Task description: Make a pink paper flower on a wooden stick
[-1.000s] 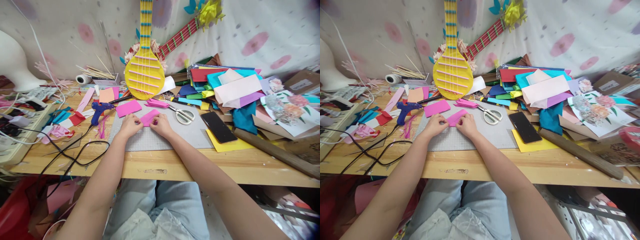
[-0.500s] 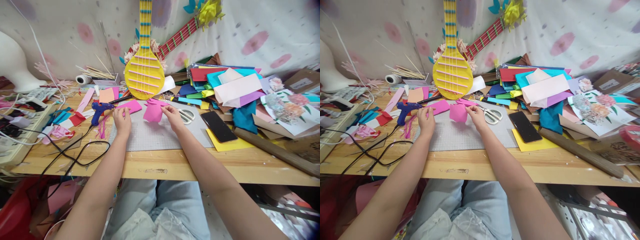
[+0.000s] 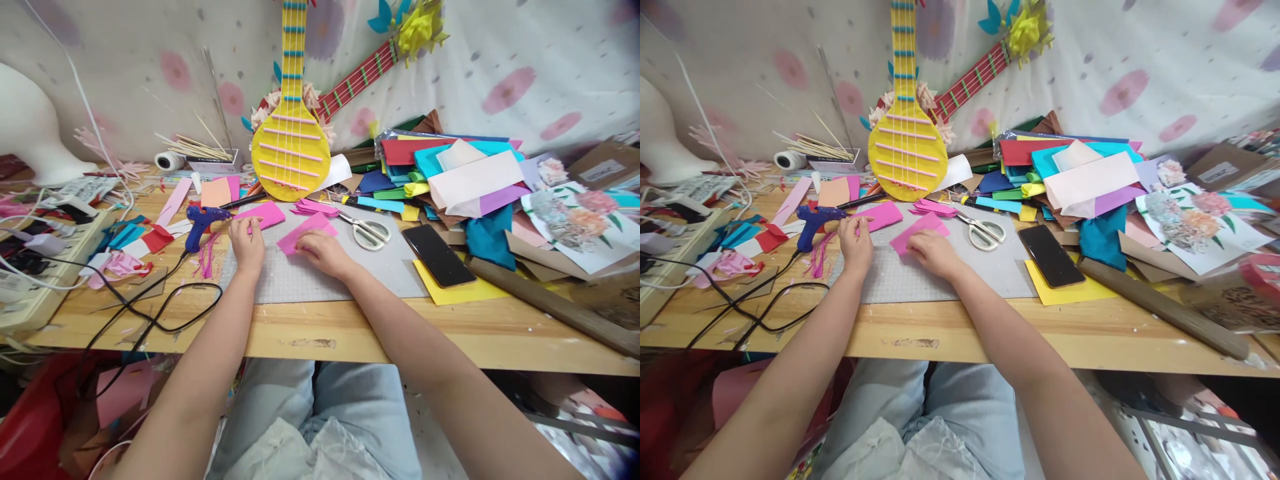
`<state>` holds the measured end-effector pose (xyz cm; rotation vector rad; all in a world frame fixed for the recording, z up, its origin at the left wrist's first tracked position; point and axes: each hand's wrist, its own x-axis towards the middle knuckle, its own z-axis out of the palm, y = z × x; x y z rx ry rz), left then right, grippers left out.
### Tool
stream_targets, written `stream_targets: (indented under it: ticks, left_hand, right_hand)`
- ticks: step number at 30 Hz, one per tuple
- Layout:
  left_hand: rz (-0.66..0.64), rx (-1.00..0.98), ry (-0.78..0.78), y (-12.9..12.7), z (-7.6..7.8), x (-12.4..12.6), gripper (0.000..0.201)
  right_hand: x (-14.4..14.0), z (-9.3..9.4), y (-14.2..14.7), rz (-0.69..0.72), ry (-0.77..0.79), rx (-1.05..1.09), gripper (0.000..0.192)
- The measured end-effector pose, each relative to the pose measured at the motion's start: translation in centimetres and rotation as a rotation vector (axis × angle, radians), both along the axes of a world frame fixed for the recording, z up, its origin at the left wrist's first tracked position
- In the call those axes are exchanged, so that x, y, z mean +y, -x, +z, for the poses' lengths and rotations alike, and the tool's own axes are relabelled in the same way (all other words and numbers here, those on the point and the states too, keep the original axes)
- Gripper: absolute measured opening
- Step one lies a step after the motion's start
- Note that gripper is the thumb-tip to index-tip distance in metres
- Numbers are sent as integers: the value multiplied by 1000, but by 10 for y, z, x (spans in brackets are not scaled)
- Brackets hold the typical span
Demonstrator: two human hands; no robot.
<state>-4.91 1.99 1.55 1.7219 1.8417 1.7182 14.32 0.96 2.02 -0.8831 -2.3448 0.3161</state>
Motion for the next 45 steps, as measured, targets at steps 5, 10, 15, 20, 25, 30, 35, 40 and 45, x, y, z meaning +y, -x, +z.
stream_targets:
  ticks: [5,10,15,20,25,30,35,40,45]
  left_hand:
    - [-186,69,97,-2,-3,1,18]
    - [-395,232,241,-6,-12,2,16]
    - [-548,356,199,-9,-12,-2,15]
    - [-596,496,239,-18,-12,-6,8]
    - [-553,583,307,-23,-9,-9,13]
    - [-434,548,361,-32,-7,-13,20]
    - [-309,530,398,-44,-7,-14,22]
    - [-305,540,384,-47,-7,-15,18]
    - [-321,549,369,-46,-9,-14,15]
  right_hand:
    - [7,-10,-5,43,-15,-118,15]
    - [12,-6,-22,19,-36,-111,13]
    - [15,-7,-28,-79,-18,-149,12]
    - [13,-14,-30,-215,146,-122,11]
    - [12,-16,-25,-328,208,-91,11]
    - [12,-16,-20,-383,237,-65,10]
    - [14,-21,-19,-417,236,-51,10]
    - [15,-22,-18,-442,241,-52,11]
    - [14,-20,-17,-467,256,-77,11]
